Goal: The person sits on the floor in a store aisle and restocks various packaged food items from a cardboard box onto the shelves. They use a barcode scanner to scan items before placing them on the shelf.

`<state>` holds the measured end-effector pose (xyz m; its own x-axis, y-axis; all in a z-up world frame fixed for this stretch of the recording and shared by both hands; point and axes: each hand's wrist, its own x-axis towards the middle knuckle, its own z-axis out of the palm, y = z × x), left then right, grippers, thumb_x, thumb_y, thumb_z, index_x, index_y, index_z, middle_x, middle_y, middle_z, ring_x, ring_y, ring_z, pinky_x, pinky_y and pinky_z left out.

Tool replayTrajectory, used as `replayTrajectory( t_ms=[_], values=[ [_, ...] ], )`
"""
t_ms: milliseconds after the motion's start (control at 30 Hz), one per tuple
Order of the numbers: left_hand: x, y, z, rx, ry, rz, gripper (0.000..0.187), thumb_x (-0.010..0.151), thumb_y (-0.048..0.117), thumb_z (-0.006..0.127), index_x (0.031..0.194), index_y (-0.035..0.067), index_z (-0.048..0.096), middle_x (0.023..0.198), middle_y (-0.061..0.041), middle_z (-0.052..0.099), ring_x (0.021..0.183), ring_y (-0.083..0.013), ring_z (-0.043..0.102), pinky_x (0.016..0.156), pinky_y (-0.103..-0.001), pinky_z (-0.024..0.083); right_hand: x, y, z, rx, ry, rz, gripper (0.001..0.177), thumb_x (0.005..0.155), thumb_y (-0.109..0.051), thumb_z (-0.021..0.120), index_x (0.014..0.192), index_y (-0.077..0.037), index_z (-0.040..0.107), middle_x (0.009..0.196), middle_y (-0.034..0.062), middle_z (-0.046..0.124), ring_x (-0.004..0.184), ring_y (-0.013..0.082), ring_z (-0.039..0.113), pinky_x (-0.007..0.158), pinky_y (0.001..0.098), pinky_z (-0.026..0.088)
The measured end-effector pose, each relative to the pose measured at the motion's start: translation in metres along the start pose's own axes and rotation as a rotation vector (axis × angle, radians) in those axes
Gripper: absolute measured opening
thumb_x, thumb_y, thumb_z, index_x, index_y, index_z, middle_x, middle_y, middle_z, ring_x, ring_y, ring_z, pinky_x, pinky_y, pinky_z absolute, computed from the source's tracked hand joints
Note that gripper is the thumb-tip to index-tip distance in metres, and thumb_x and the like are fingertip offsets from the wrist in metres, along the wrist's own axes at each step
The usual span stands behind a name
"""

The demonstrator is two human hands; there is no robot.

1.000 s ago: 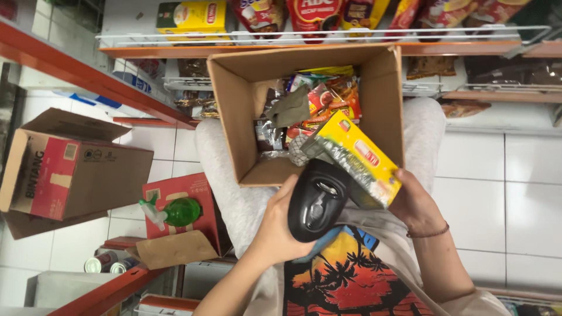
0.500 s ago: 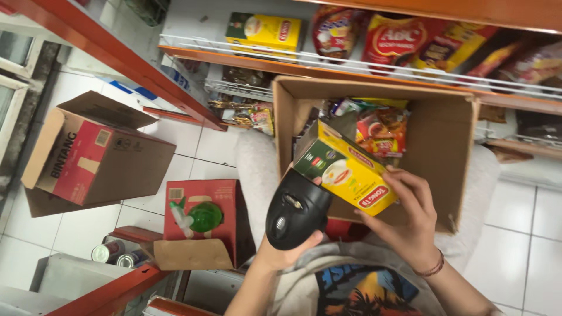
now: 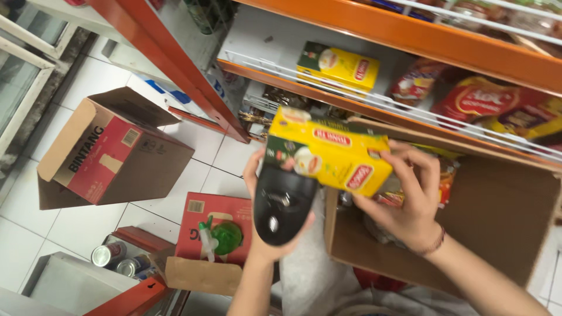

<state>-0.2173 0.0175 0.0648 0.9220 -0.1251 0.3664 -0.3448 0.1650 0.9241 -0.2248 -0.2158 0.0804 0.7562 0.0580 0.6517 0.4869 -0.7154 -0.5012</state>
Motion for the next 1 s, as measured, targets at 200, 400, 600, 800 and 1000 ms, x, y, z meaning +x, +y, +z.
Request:
replayTrajectory(
  t_ms=[200,400,600,800,1000],
  values=[
    [0.062,-0.055,-0.062,-0.214,0.161,-0.034,0.086,0.088,-0.004,0.077,0.161,0.005,0.032,0.155,-0.011,0.048,0.139,-0.0231,0.054,0.122,-0.039,0.043,0.075,0.017,0.071,-0.063,0.001,-0.008,0.075,0.074,-0.006,0.095,0.139,-0.001,0.057,0.134,0.0175,0.054,0.119,0.0313,0.062,0.101,0.0393,0.055],
    [0.116,-0.115,-0.106,-0.175,0.307,-0.172,0.058,0.082,-0.003,0.081,0.135,0.001,0.059,0.125,-0.008,0.068,0.117,-0.0196,0.068,0.104,-0.037,0.054,0.120,0.042,0.135,0.130,-0.012,0.050,0.071,0.087,0.003,0.088,0.148,-0.001,0.052,0.146,0.0198,0.053,0.124,0.0298,0.065,0.097,0.0329,0.064],
    [0.159,-0.129,-0.129,-0.069,0.271,-0.080,0.052,0.080,0.001,0.085,0.127,0.002,0.063,0.117,-0.004,0.068,0.105,-0.0128,0.065,0.094,-0.029,0.053,0.136,0.068,0.159,0.048,-0.096,0.042,0.069,0.091,0.005,0.081,0.152,0.003,0.049,0.144,0.0224,0.057,0.125,0.0341,0.065,0.102,0.0371,0.060],
    [0.191,-0.137,-0.133,0.120,0.122,-0.190,0.024,0.083,0.004,0.086,0.102,-0.001,0.072,0.091,-0.004,0.074,0.082,-0.0126,0.067,0.079,-0.029,0.055,0.138,0.080,0.169,-0.167,-0.182,0.080,0.076,0.084,-0.003,0.085,0.150,0.010,0.050,0.134,0.0237,0.061,0.118,0.0406,0.054,0.103,0.0459,0.049],
    [0.207,-0.150,-0.140,0.178,0.077,-0.091,0.037,0.082,0.006,0.086,0.112,-0.001,0.066,0.103,-0.006,0.073,0.094,-0.0144,0.068,0.091,-0.029,0.056,0.133,0.085,0.178,-0.247,-0.213,0.066,0.079,0.082,-0.010,0.087,0.150,0.010,0.050,0.141,0.0256,0.054,0.126,0.0436,0.044,0.112,0.0515,0.041]
  ],
)
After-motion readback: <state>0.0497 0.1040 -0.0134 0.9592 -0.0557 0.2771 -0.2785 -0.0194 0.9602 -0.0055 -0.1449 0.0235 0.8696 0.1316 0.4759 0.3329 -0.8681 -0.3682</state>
